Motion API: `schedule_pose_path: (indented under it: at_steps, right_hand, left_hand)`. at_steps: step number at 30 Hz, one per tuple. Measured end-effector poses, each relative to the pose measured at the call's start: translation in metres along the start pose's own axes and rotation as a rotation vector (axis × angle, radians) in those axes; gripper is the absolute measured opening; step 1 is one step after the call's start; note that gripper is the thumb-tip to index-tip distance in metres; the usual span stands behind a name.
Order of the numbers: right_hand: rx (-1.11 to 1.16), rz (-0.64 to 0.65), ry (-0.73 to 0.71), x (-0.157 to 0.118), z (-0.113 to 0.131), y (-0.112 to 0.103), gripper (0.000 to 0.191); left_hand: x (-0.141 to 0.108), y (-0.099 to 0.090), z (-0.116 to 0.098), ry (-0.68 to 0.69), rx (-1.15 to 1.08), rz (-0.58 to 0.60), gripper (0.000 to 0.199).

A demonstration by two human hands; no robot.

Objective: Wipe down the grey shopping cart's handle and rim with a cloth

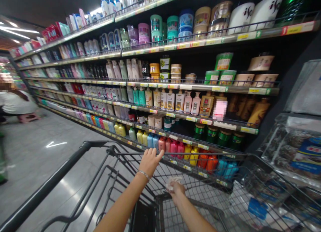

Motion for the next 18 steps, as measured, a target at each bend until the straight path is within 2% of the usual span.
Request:
schedule_pose_path:
  at_steps: [3,8,11,15,18]
  right_hand:
    - [0.066,-0.086,0.059,-0.002,-0.004,0.011,0.021]
    - [0.122,-0.055,0.053,-0.018,0.007,0.021,0.021]
    - [0.13,0.046,0.008,-0.034,0.023,0.026,0.024]
    - [0.111,0.298,-0.088,-0.056,0.049,0.04,0.029]
    - [0.066,0.337,-0.096,-0.061,0.052,0.033,0.027]
  left_hand:
    - [0.0,0.0,0.0,-0.013,0.009,-0.002,0.047]
    - [-0.001,-0.002,-0.002,-0.033,0.006,-0.015,0.044]
    - [-0.002,-0.006,-0.004,-0.036,0.003,-0.019,0.043]
    - [-0.003,-0.011,-0.005,-0.046,-0.002,-0.019,0.044]
    - [-0.003,-0.014,-0.005,-0.052,-0.011,-0.015,0.048]
Point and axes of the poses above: each hand's wrist, its own x-axis towards the middle knuckle, its own y-axis out of the palm, z = x × y, the point moved 9 cm from there along x, towards the middle knuckle, and after that the axes turned 5 degrees about y, right-handed, at the moved point
